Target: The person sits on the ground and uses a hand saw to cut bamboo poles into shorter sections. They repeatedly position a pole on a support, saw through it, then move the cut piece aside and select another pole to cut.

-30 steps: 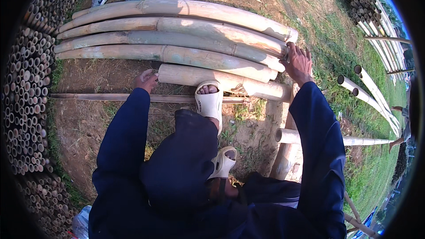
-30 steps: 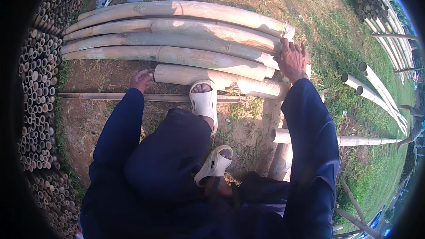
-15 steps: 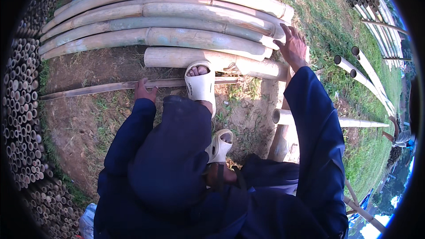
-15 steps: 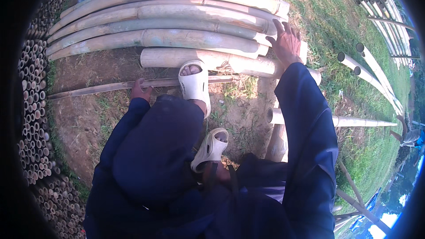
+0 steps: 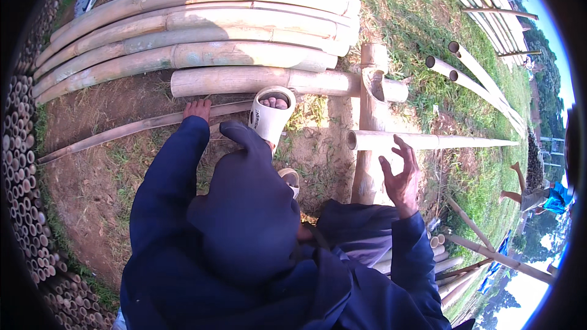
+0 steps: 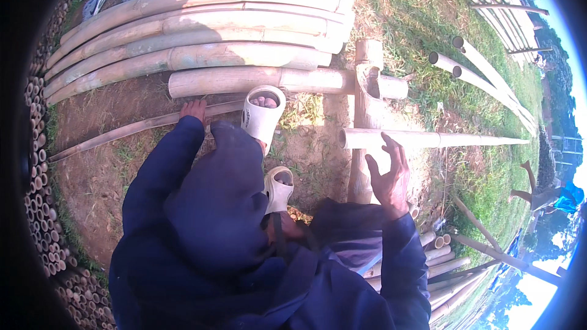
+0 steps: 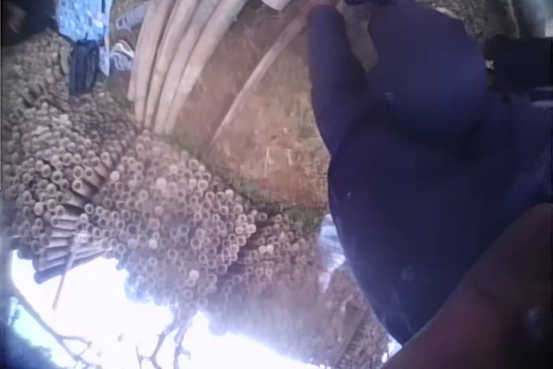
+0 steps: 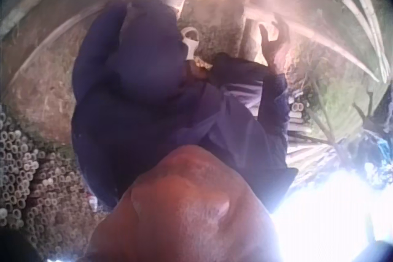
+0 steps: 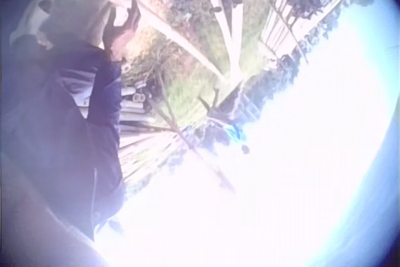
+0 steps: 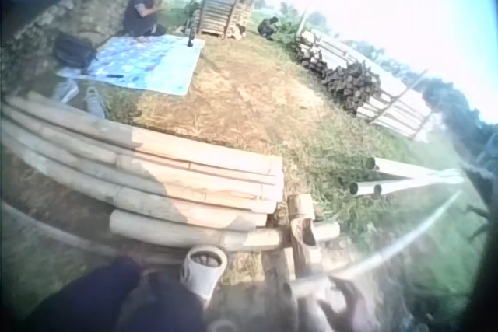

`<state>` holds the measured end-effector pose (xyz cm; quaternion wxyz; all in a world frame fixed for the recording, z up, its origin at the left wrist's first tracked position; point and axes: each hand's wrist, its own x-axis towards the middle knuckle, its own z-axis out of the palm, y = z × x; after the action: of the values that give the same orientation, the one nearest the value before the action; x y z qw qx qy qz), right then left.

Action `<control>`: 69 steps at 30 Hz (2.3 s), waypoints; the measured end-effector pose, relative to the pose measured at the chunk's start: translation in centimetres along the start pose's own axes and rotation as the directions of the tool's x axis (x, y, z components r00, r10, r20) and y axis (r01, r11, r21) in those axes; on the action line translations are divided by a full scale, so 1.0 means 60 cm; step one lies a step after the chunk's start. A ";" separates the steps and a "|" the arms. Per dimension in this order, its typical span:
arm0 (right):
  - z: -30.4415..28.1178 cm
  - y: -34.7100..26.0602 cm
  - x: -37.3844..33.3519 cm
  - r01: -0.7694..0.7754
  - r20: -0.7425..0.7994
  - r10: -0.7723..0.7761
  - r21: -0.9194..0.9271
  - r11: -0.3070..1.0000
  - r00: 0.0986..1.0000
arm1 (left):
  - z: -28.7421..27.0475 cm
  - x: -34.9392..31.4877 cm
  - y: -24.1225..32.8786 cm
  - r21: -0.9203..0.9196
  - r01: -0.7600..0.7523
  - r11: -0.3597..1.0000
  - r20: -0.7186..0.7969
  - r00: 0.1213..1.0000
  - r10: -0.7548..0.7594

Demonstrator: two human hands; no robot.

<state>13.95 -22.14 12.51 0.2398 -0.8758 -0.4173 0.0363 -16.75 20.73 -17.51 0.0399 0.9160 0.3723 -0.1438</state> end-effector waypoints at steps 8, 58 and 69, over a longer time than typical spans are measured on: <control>-0.030 -0.009 -0.139 -0.158 -0.132 0.172 0.107 0.982 0.976 | -0.102 -0.007 -0.028 -0.032 -0.028 0.999 -0.093 0.995 0.025; 0.027 0.111 -0.390 -0.541 -0.272 0.513 -0.036 0.840 0.814 | -0.179 -0.183 0.566 0.036 -0.634 0.773 0.204 0.762 0.615; 0.021 0.109 -0.369 -0.570 -0.263 0.540 -0.048 0.821 0.800 | -0.350 -0.075 0.763 -0.012 -0.752 0.660 -0.373 0.615 0.694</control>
<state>3.93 -41.73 5.43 0.2114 -0.9706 -0.1120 -0.0261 16.82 -11.44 2.30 0.1070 0.9913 -0.0181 0.0751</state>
